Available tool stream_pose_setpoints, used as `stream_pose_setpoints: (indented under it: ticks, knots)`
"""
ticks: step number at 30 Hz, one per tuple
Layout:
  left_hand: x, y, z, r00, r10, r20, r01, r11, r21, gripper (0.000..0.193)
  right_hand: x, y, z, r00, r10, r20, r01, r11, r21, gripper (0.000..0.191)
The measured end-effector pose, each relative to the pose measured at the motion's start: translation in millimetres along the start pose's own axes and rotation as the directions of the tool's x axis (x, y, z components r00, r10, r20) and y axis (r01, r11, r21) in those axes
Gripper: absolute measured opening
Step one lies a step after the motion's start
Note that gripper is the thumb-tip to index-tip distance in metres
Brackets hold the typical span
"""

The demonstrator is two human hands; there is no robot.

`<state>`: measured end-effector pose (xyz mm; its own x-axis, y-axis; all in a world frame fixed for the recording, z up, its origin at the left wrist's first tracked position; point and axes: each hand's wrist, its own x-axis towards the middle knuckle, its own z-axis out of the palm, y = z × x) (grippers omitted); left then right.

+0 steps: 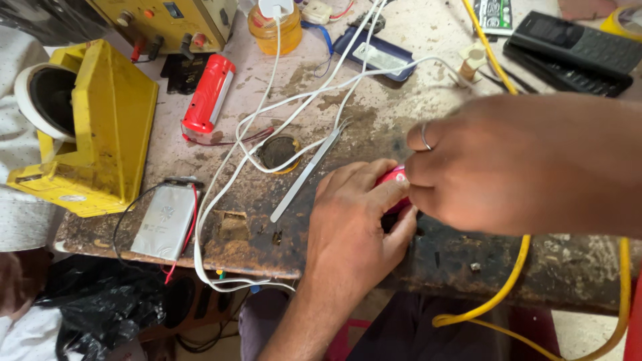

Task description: The person works on feature phones at a cluttered repair bench. They remove and reinsert batteries into a pink and a dark blue phone, connect a charging cable, press buttons to check the screens, and use a small screwdriver on the back of the pink phone before testing the blue phone again.

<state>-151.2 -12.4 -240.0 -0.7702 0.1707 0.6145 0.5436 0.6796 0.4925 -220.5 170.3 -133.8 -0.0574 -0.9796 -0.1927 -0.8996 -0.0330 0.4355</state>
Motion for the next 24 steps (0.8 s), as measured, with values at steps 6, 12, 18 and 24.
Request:
stream_pose_setpoints:
  ticks: [6, 12, 18, 24]
  knots:
    - [-3, 0, -4, 1.000, 0.006, -0.003, -0.006, 1.000, -0.024, 0.032, 8, -5, -5, 0.847, 0.157, 0.508, -0.168, 0.986, -0.025, 0.015]
    - [-5, 4, -11, 0.998, 0.041, -0.050, -0.039, 0.998, 0.046, 0.063, -1, 17, -25, 0.908, 0.416, 0.060, -0.415, 0.864, 0.287, 0.015]
    - [-8, 7, -18, 0.985, -0.125, -0.118, 0.127, 0.992, 0.006, 0.072, -22, 11, 31, 0.578, 0.777, -0.251, -0.682, 0.629, 0.374, 0.017]
    - [-9, 18, -10, 0.970, -0.119, -0.214, 0.145, 0.983, 0.112, 0.075, -39, 16, 79, 0.590, 0.751, -0.297, -0.582, 0.650, 0.489, 0.012]
